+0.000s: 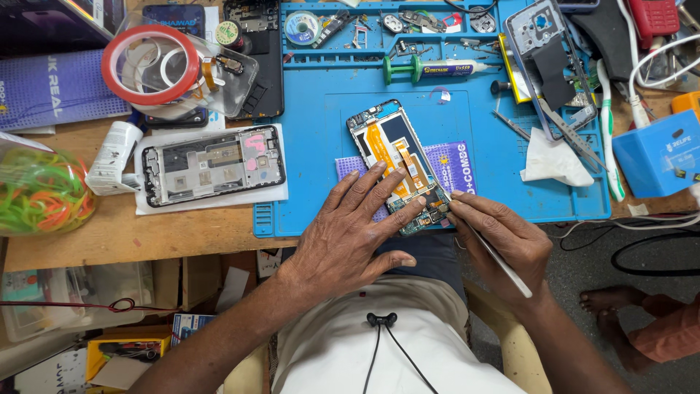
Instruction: The person disassembles a smartphone, removes the battery, and uses tweezers to adjust internal components and connectors. They then place a new battery into the phone chassis and continue working on the internal assembly.
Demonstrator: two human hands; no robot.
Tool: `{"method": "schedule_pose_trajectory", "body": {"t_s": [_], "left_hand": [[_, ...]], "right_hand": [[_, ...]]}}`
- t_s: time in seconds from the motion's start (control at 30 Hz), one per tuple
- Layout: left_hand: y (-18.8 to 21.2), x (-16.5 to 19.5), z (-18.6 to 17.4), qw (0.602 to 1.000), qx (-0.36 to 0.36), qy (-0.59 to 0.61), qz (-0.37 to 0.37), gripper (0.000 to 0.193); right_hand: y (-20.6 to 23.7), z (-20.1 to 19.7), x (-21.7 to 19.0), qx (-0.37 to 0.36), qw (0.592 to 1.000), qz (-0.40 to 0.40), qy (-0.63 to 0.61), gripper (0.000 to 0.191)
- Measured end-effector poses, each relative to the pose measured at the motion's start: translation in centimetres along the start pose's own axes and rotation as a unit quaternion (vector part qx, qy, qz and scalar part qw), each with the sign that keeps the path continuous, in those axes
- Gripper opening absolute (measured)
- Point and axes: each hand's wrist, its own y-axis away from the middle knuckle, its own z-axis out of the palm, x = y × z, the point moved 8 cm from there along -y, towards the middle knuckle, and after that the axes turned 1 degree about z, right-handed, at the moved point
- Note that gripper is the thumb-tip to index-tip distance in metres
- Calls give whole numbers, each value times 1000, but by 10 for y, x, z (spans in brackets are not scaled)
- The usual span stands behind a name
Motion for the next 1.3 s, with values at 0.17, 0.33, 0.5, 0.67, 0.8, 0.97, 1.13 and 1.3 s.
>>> {"method": "schedule_pose_trajectory", "body": {"t_s": [0.17,0.33,0.5,0.67,0.8,0.97,1.13,1.3], "left_hand": [[0,1,-2,1000,-1,-4,2,74],[1,0,-3,1000,1,-4,3,75],[0,0,-1,1000,2,-7,4,75],[0,1,-2,1000,2,-2,4,75],[1,0,-3,1000,1,6,1,75],[0,1,-4,1000,7,8,2,74],[0,0,-3,1000,9,7,3,73],[1,0,-1,1000,3,-1,2,73]], "right_hand": [[4,3,9,0,1000,-6,-7,29],[4,6,13,1,1000,-15,-4,29],[1,9,13,3,999,-29,-13,29],[-4,11,12,2,999,-37,-7,29],[-8,12,11,3,999,-39,-10,29],[-13,14,10,5,999,-49,-13,29],[-19,15,7,6,998,-56,-4,29],[-24,15,6,0,998,-55,-1,30]]}}
